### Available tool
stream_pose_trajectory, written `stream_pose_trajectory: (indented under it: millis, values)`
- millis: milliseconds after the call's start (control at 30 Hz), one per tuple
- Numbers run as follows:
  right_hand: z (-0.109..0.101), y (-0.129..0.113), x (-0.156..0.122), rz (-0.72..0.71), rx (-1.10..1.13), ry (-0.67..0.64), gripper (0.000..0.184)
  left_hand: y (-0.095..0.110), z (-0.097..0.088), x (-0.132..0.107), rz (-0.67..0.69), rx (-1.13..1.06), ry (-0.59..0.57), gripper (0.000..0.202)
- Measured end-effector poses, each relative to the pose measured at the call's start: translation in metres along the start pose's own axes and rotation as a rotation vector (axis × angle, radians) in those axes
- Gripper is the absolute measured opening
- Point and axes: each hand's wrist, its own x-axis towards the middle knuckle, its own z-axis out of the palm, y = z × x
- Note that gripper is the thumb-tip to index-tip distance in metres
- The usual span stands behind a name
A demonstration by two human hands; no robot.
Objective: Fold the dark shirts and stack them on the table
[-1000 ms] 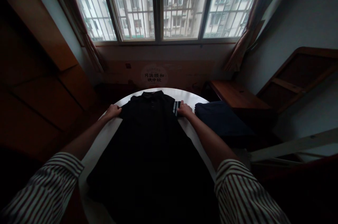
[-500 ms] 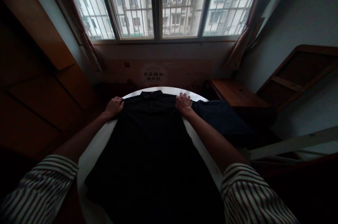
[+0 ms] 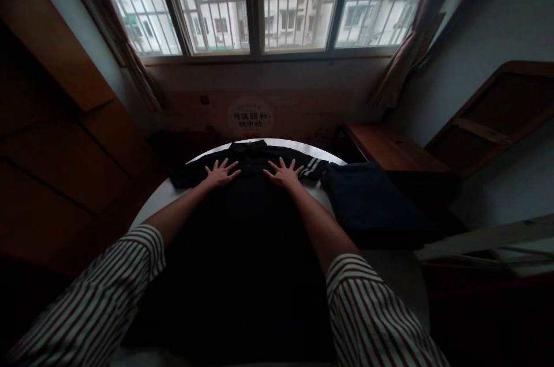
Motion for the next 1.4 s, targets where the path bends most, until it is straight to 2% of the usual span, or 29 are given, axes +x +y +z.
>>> stream_pose_trajectory:
  millis: [100, 200, 300, 400, 467, 533, 600, 667, 700, 767, 833, 933, 1067, 1200, 1333, 1400]
  values:
    - [-0.005, -0.001, 0.004, -0.012, -0.011, 0.032, 0.068, 0.002, 0.001, 0.007, -0.001, 0.009, 0.013, 0.073]
    - [-0.007, -0.012, -0.012, -0.099, -0.077, 0.178, 0.055, 0.005, -0.002, 0.005, 0.006, 0.005, 0.016, 0.071]
    - [-0.004, -0.029, -0.057, -0.303, -0.149, 0.247, 0.041, 0.013, -0.008, -0.005, 0.002, 0.002, 0.065, 0.062]
    - [0.004, -0.035, -0.134, -0.520, -0.151, 0.168, 0.031, 0.028, -0.015, -0.035, 0.145, 0.037, 0.187, 0.045]
    - [0.010, -0.027, -0.195, -0.755, -0.097, 0.082, 0.035, 0.037, -0.018, -0.077, 0.363, 0.009, 0.201, 0.036]
    - [0.015, -0.010, -0.254, -0.877, -0.027, -0.014, 0.053, 0.042, -0.020, -0.139, 0.612, -0.085, 0.138, 0.030]
    - [0.020, 0.013, -0.302, -0.901, 0.018, -0.077, 0.072, 0.038, -0.019, -0.212, 0.808, -0.100, 0.057, 0.029]
    - [0.026, 0.036, -0.333, -0.854, 0.033, -0.048, 0.067, 0.027, -0.014, -0.281, 0.901, -0.056, -0.029, 0.043]
    - [0.030, 0.046, -0.343, -0.826, 0.031, -0.003, 0.059, 0.020, -0.010, -0.310, 0.900, -0.043, -0.023, 0.054]
    - [0.039, 0.064, -0.351, -0.805, 0.008, 0.113, 0.046, 0.006, 0.000, -0.350, 0.872, 0.009, 0.046, 0.054]
    - [0.045, 0.074, -0.350, -0.821, -0.019, 0.234, 0.047, -0.005, 0.011, -0.367, 0.839, 0.059, 0.118, 0.037]
    - [0.041, 0.079, -0.342, -0.813, 0.024, 0.393, 0.052, -0.012, 0.021, -0.368, 0.767, 0.041, 0.205, 0.044]
    - [0.012, 0.080, -0.334, -0.757, 0.133, 0.566, 0.054, -0.020, 0.013, -0.357, 0.652, -0.060, 0.329, 0.039]
    - [-0.004, 0.089, -0.335, -0.830, 0.101, 0.556, 0.055, -0.033, 0.003, -0.358, 0.701, -0.007, 0.306, 0.029]
    - [0.008, 0.096, -0.341, -0.874, 0.071, 0.486, 0.056, -0.039, 0.003, -0.376, 0.608, -0.031, 0.284, 0.022]
    - [0.018, 0.097, -0.343, -0.886, 0.035, 0.469, 0.059, -0.039, 0.007, -0.386, 0.557, -0.051, 0.240, 0.036]
